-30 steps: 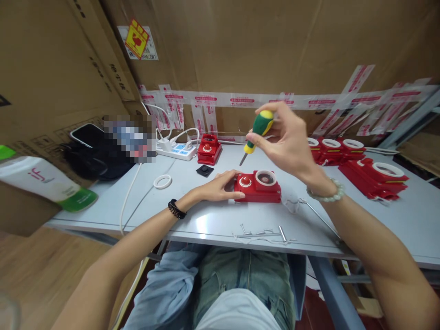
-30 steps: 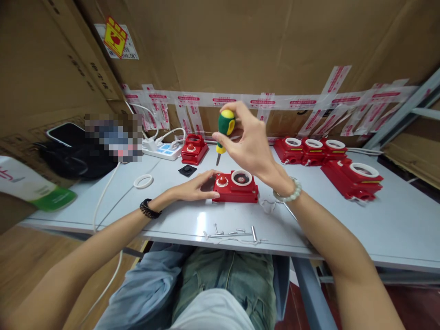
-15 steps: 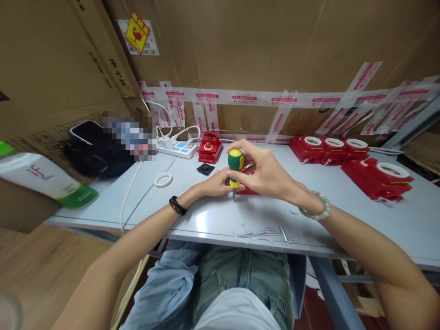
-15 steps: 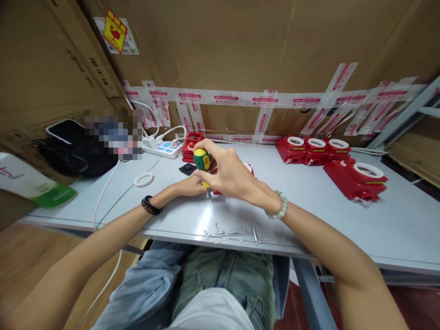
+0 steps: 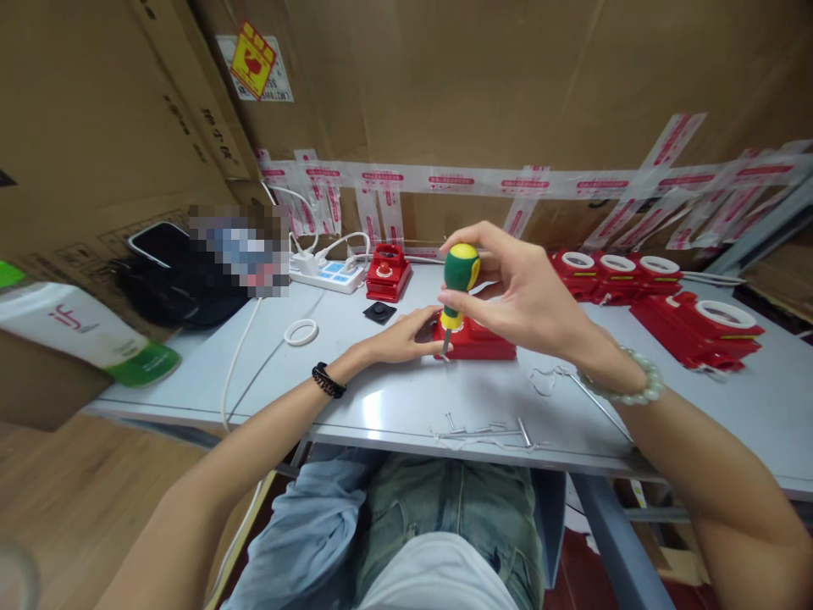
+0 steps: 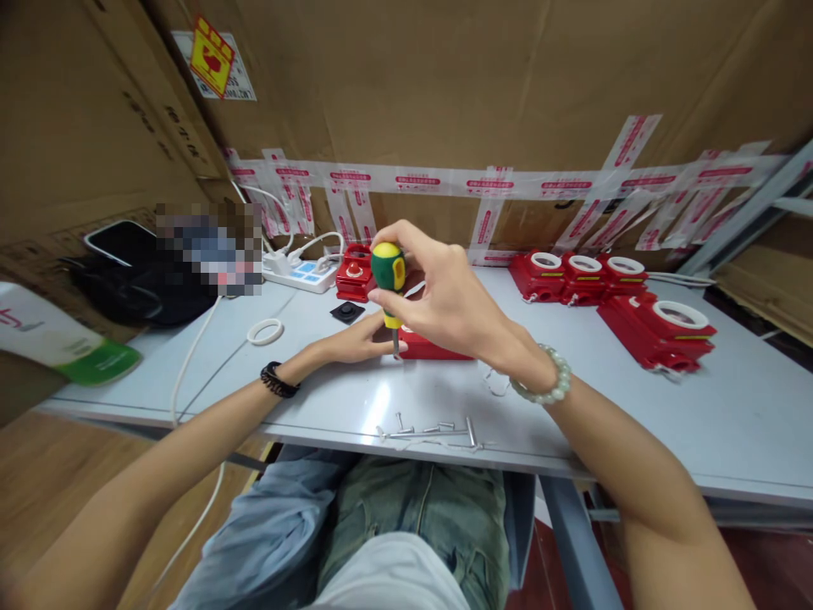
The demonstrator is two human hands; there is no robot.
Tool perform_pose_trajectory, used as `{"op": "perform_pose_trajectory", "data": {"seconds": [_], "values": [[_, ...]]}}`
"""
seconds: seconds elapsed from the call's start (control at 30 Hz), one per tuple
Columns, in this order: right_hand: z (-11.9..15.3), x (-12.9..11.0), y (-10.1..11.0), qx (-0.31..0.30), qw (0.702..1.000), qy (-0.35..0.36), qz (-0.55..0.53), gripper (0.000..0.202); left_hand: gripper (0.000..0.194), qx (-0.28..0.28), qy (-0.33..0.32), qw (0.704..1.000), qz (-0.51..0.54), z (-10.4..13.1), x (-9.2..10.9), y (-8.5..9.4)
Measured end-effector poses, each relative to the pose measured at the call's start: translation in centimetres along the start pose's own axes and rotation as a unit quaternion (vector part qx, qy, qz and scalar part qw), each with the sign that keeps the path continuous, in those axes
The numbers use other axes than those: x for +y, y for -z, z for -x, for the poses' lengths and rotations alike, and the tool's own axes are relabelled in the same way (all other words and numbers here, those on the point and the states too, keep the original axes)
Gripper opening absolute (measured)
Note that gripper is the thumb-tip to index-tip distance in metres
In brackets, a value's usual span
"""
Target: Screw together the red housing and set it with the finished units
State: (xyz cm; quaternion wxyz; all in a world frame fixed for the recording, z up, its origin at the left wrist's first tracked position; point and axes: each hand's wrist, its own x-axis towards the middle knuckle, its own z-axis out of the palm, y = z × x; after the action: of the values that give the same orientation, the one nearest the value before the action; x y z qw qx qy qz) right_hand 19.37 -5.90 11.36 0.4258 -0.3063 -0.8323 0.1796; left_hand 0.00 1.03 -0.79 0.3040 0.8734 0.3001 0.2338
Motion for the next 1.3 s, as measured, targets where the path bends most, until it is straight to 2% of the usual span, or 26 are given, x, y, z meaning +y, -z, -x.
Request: {"op": "perform_pose_trajectory", "data": {"seconds": [0.13, 0.3, 0.47, 1.03, 1.3], "values": [[-0.2, -0.3, 1.2, 0.037, 0.999, -0.003, 0.002, 0.038, 0.063, 0.001, 0.000, 1.000, -0.008, 0.1, -0.1, 0.0], [-0.5, 0.4, 1.4, 0.071, 0.997, -0.002, 0.006, 0.039, 0.063, -0.006, 0.003, 1.000, -0.021, 0.3, 0.5, 0.0], [-0.6, 1.1, 1.2, 0.061, 0.998, -0.006, 0.010, 0.037, 0.064, -0.012, 0.008, 0.999, -0.045, 0.4, 0.8, 0.0], [-0.4, 0.9, 1.4, 0.055, 0.998, -0.009, 0.017, 0.034, 0.061, -0.016, 0.009, 0.999, -0.041, 0.3, 0.8, -0.1], [-0.4, 0.9, 0.6, 0.050, 0.999, -0.001, 0.017, 0.034, 0.061, -0.017, 0.005, 0.999, -0.040, 0.3, 0.6, -0.1]]}}
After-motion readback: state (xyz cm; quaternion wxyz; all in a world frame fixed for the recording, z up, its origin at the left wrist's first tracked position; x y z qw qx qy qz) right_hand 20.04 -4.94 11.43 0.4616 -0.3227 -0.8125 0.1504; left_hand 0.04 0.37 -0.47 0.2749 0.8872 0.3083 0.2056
